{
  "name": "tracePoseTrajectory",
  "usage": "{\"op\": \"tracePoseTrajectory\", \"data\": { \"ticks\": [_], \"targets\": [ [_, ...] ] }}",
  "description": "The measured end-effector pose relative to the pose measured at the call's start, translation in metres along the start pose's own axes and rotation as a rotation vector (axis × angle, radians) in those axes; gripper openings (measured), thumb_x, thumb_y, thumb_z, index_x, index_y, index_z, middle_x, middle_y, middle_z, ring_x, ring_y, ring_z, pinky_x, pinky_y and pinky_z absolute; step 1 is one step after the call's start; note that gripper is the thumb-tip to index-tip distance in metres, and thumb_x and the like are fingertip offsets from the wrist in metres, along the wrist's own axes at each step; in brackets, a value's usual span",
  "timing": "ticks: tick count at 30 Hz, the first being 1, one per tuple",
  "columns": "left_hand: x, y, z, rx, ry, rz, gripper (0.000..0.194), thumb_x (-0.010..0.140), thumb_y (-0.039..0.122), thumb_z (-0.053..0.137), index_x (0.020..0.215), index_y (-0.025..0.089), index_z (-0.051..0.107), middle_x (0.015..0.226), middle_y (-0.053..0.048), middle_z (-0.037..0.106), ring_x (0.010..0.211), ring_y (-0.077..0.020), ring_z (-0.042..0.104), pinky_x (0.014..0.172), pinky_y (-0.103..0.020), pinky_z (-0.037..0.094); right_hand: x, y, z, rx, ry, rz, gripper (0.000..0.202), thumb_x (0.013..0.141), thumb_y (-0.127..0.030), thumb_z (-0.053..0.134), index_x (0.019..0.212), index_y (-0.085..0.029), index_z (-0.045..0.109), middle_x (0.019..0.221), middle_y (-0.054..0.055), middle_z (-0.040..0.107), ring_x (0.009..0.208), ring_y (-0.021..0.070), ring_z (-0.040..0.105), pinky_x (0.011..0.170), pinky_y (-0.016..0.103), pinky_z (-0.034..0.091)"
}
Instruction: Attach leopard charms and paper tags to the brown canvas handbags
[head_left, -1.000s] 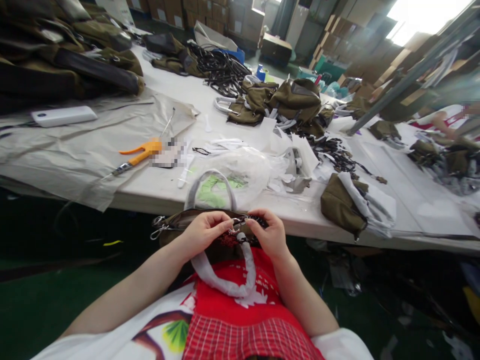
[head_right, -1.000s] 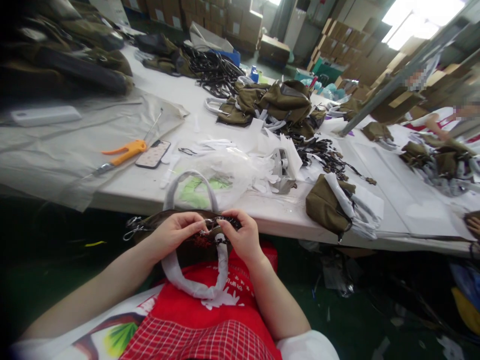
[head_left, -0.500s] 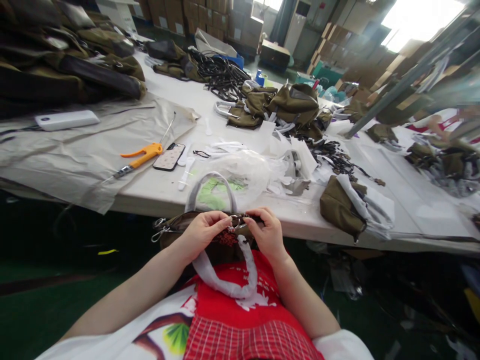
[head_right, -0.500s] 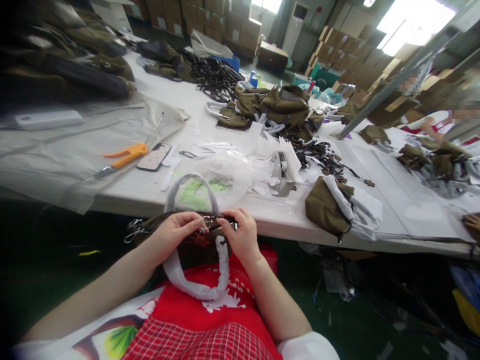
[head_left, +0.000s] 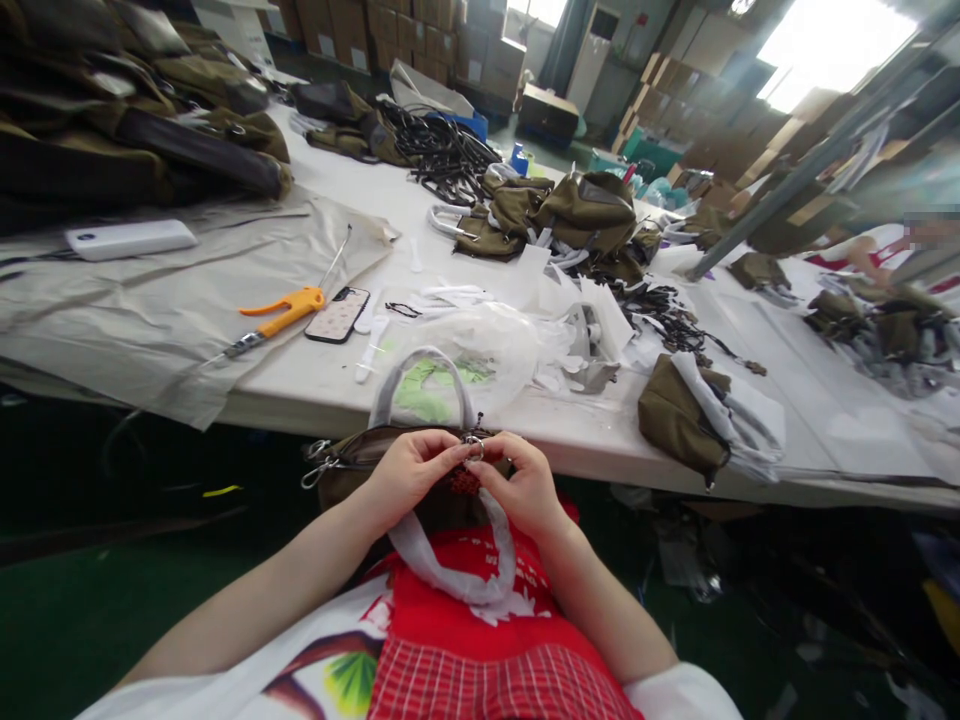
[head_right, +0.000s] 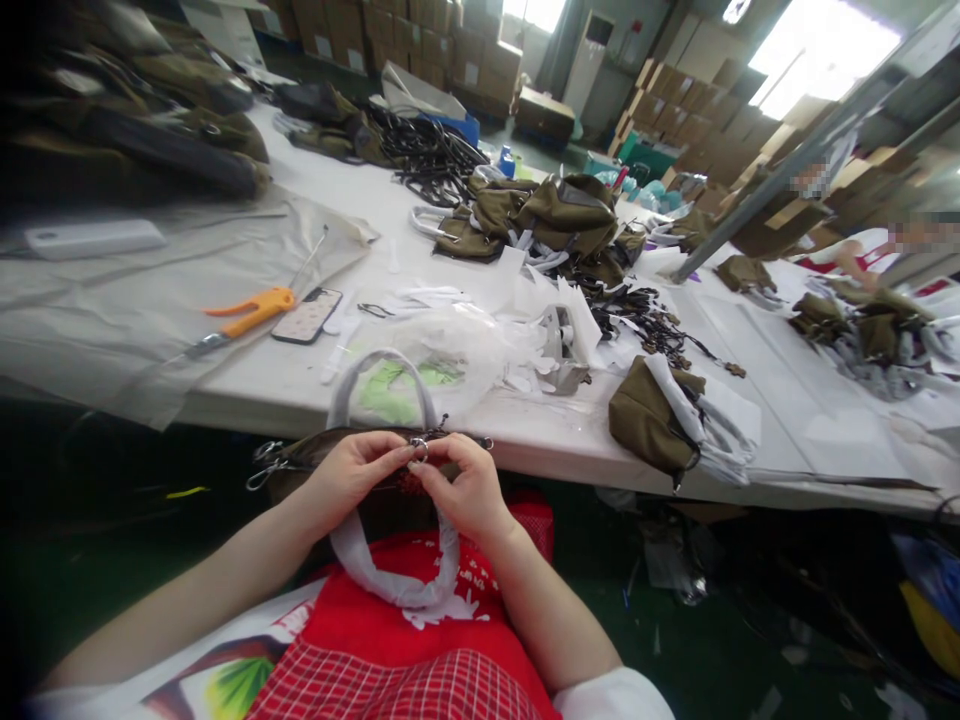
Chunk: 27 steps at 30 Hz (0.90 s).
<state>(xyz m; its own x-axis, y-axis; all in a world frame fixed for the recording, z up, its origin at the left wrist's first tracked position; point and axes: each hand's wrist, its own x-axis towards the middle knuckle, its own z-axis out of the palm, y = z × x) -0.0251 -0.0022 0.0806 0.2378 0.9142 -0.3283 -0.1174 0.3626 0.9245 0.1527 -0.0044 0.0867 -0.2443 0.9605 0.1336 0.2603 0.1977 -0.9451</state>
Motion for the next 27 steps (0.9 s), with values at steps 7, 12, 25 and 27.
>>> {"op": "tracePoseTrajectory", "data": {
  "ticks": [7, 12, 25, 27],
  "targets": [
    [0.0, -0.007, -0.001, 0.185, 0.142, 0.225, 0.033, 0.088, 0.047, 0.057, 0.089, 0.016, 0.068, 0.086, -0.005, 0.071, 0.08, -0.0187, 0.064, 0.076, -0.029, 0.052, 0.0, 0.007, 0.002, 0.108, -0.051, 0.068, 0.011, 0.085, -0.029, 0.064, 0.082, -0.019, 0.068, 0.079, 0.001, 0.066, 0.075, 0.0152, 0.059, 0.073, 0.028, 0.046],
    [-0.002, -0.008, -0.002, 0.346, 0.166, 0.455, 0.029, 0.093, 0.034, 0.05, 0.113, 0.021, 0.067, 0.12, -0.007, 0.067, 0.114, -0.0218, 0.06, 0.104, -0.035, 0.043, 0.0, 0.011, 0.002, 0.107, -0.074, 0.002, 0.012, 0.085, -0.029, 0.065, 0.08, -0.019, 0.067, 0.08, 0.001, 0.064, 0.078, 0.0147, 0.059, 0.075, 0.028, 0.046],
    [-0.004, -0.001, -0.002, 0.429, 0.115, 0.575, 0.01, 0.084, 0.026, 0.068, 0.08, 0.021, 0.076, 0.081, -0.003, 0.062, 0.079, -0.015, 0.061, 0.073, -0.026, 0.049, 0.0, 0.021, 0.0, 0.449, -0.169, 0.144, 0.029, 0.093, -0.042, 0.057, 0.078, -0.019, 0.063, 0.09, 0.003, 0.063, 0.085, 0.0149, 0.059, 0.081, 0.028, 0.047],
    [-0.004, -0.003, -0.003, 0.401, 0.139, 0.56, 0.01, 0.084, 0.026, 0.068, 0.079, 0.022, 0.076, 0.08, -0.003, 0.06, 0.078, -0.0146, 0.06, 0.071, -0.025, 0.049, -0.002, 0.021, -0.001, 0.604, -0.294, 0.253, 0.027, 0.094, -0.044, 0.055, 0.084, -0.019, 0.06, 0.084, 0.002, 0.064, 0.076, 0.0139, 0.061, 0.073, 0.026, 0.048]
  ]
}}
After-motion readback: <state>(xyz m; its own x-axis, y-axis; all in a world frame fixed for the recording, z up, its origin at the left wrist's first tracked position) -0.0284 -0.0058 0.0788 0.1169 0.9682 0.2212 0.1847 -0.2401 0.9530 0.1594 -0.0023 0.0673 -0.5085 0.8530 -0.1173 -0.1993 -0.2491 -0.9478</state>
